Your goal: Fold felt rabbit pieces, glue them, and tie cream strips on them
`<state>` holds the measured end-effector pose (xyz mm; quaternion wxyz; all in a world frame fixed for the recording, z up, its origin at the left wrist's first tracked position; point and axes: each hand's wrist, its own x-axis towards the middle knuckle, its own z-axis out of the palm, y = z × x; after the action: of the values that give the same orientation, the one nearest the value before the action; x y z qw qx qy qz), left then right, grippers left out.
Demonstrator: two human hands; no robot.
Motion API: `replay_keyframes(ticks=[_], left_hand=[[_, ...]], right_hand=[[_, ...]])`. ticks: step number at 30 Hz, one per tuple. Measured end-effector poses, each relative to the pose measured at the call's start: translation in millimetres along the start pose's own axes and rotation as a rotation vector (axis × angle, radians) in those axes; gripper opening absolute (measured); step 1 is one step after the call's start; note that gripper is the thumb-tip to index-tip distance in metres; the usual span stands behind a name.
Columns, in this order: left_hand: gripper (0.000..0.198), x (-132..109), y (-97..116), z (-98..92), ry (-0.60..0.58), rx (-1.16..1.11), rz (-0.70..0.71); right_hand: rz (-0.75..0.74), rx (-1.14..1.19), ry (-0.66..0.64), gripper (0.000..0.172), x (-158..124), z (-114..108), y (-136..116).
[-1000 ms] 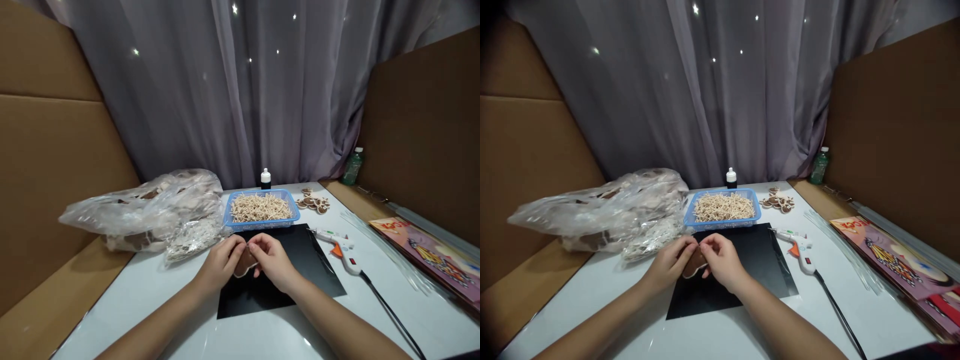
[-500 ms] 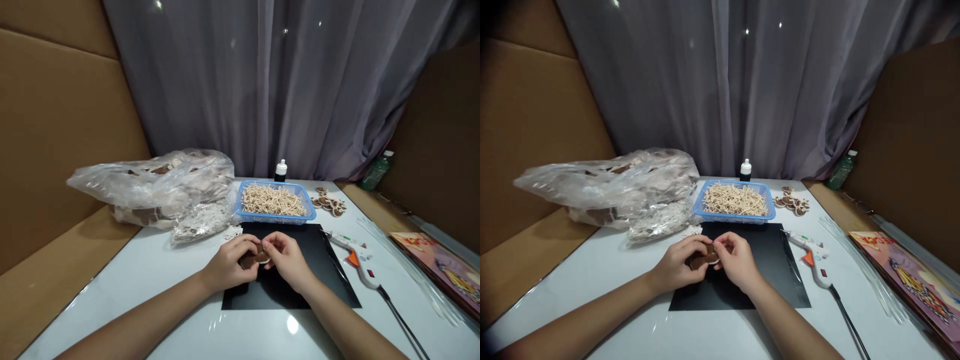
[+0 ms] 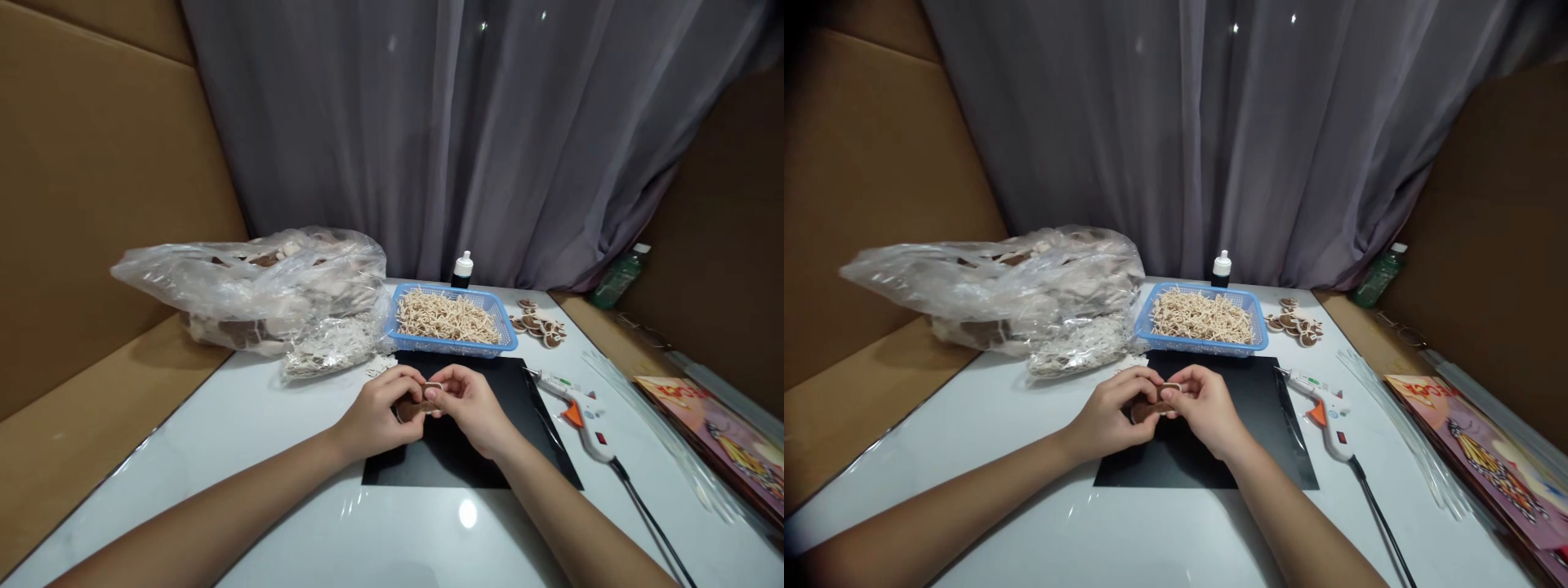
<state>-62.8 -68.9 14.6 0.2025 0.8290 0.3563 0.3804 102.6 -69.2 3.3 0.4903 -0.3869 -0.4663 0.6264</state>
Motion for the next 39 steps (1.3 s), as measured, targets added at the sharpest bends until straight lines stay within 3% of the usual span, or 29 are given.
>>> replay_keyframes(ticks=[5, 15, 17, 20, 22, 27, 32, 36, 39], left_hand=[[0.007, 1, -6, 2.9, 0.016, -0.041, -0.082], [0.009, -1, -8, -2.9, -0.02, 0.007, -0.055], [0.007, -1, -11, -4.2, -0.017, -0.014, -0.125], [0.009, -2, -12, -3.5, -0.057, -0.127, -0.215], [0.01, -4, -11, -1.1, -0.121, -0.164, -0.213], [0.011, -5, -6, 5.8, -0.245, -0.109, -0.154], [0.019, 5, -6, 8.5, -0.205, -0.104, -0.175], [0.024, 20, -1, 12.3, -0.174, -0.131, -0.174], [0.023, 30, 4, 16.5, -0.14, -0.217, -0.185]], right_hand=[[-0.008, -0.008, 0.01, 0.032, 3, -2, -1], [0.0, -0.061, -0.031, 0.029, -1, -1, -1], [-0.015, -0.152, 0.056, 0.029, 4, -13, -1], [-0.088, -0.439, 0.322, 0.031, 18, -35, 6], [-0.11, -0.571, 0.392, 0.033, 28, -43, 14], [-0.165, -0.695, 0.304, 0.024, 38, -36, 14], [-0.341, -0.916, 0.247, 0.024, 10, -22, -17], [-0.336, -1.227, 0.167, 0.023, -15, -12, -34], [-0.335, -1.252, 0.086, 0.02, -29, -7, -39]])
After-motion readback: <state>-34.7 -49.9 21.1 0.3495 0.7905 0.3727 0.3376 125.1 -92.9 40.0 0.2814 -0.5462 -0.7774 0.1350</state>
